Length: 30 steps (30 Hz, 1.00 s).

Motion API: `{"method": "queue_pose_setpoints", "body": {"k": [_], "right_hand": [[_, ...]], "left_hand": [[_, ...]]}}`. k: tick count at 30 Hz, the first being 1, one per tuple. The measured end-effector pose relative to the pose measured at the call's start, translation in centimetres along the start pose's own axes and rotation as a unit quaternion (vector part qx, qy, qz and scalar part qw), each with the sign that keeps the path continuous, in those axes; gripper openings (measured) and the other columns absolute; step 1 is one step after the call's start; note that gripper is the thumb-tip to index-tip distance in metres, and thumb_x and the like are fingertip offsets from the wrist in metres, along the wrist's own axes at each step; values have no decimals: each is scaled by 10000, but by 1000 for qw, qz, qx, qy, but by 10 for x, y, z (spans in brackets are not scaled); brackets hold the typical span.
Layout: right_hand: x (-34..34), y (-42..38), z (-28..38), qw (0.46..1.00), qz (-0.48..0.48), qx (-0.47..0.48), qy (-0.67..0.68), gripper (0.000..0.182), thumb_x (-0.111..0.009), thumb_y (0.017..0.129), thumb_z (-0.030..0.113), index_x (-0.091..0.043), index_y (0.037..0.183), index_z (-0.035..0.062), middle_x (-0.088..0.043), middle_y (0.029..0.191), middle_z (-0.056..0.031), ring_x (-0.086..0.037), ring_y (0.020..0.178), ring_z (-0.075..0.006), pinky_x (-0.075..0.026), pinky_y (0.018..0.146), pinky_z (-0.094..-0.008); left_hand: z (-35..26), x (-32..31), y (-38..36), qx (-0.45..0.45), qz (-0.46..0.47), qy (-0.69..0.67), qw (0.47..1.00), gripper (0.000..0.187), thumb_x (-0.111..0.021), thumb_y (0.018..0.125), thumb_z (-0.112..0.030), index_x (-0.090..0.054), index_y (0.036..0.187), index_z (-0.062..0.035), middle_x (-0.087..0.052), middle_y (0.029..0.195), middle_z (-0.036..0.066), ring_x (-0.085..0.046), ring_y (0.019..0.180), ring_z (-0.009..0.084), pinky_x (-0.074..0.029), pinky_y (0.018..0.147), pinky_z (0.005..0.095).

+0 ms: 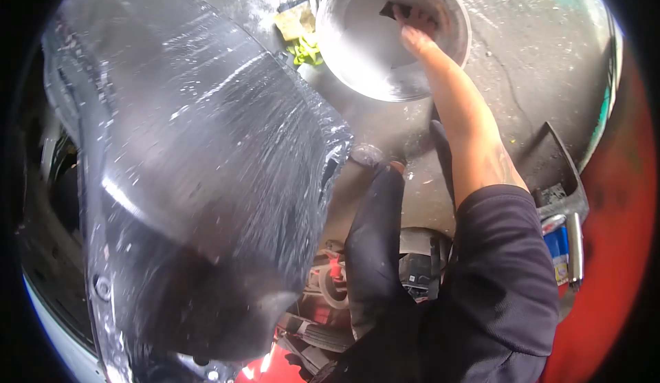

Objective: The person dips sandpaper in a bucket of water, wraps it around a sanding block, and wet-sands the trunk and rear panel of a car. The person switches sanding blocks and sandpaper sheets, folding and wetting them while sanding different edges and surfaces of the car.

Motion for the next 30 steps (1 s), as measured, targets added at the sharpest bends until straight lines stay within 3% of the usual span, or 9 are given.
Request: {"method": "queue_pose_setpoints", "body": {"k": [2, 8, 12, 14, 20, 24, 25, 26, 30], "right_hand": [[-16, -17, 20, 987, -89, -10, -135, 467, -444, 1015, 209, -574, 1463, 199, -713, 1083, -243, -692, 991, -416, -543, 938, -502], [-85, -22, 1, 968, 223, 93, 61, 334, -565, 942, 193, -650, 1235, 58, -722, 1091, -230, -695, 1022, -422, -557, 912, -499], [102, -42, 23, 955, 85, -110, 262, 379, -603, 920, 139, -628, 1266, -13, -719, 1113, -229, -698, 1012, -368, -551, 919, -452], [137, -56, 9, 859, 66, -64, 503, 415, -601, 930, 128, -616, 1326, 2, -717, 1103, -209, -668, 983, -261, -524, 928, -366], [361, -127, 48, 677, 227, -213, 667, 378, -685, 975, 273, -677, 1250, 14, -714, 1240, -99, -610, 1189, -194, -437, 1042, -344], [498, -173, 99, 701, 247, -154, 652, 644, -728, 968, 303, -505, 1471, -31, -624, 1397, -147, -583, 1288, -219, -420, 1116, -340], [544, -188, 122, 716, 249, -123, 640, 750, -742, 964, 307, -430, 1547, -47, -577, 1459, -171, -557, 1344, -237, -411, 1139, -335], [580, -203, 140, 856, 191, -129, 464, 754, -739, 976, 309, -417, 1553, -55, -581, 1453, -158, -551, 1337, -230, -414, 1132, -327], [629, -246, 212, 767, 291, 107, 562, 507, -702, 997, 219, -569, 1420, -28, -687, 1262, -131, -618, 1171, -179, -508, 997, -371]], "left_hand": [[-6, -10, -4, 1, 7, 0, 1000, 386, -573, 1082, -218, -602, 1328, 78, -669, 1253, 241, -677, 1064, 301, -571, 919, 419], [1, 5, -7, 33, -2, -18, 999, 385, -575, 1079, -212, -596, 1327, 81, -664, 1257, 249, -670, 1090, 312, -559, 946, 429], [16, 37, 0, 75, -24, -56, 995, 384, -576, 1078, -208, -592, 1327, 84, -661, 1260, 254, -665, 1107, 320, -551, 964, 436], [24, 58, 4, 108, -36, -83, 990, 384, -576, 1077, -206, -590, 1327, 85, -659, 1262, 256, -663, 1115, 324, -547, 974, 439], [16, 131, 16, 229, -170, -260, 923, 383, -578, 1074, -200, -584, 1326, 88, -654, 1267, 264, -656, 1141, 335, -535, 1001, 450], [-93, 166, -30, 26, 2, -106, 994, 345, -511, 1092, -252, -599, 1084, 81, -663, 988, 198, -636, 938, 317, -521, 836, 434], [-111, 158, -62, 35, 73, -263, 961, 298, -523, 1084, -211, -606, 1016, 66, -667, 976, 192, -650, 895, 319, -547, 832, 440], [-147, 148, -89, 37, 88, -427, 899, 172, -575, 1047, -99, -638, 993, 52, -680, 1004, 197, -684, 893, 298, -593, 838, 409], [-215, 126, -165, 223, 379, -537, 720, 340, -656, 1025, -59, -616, 1347, 43, -631, 1344, 197, -697, 1135, 272, -584, 968, 381]]}}
Point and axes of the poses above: each hand's wrist, its own y-axis towards the middle knuckle, its own x-axis out of the back of the hand, z = x × y, the point moved 3 cm from there along y, towards the middle knuckle
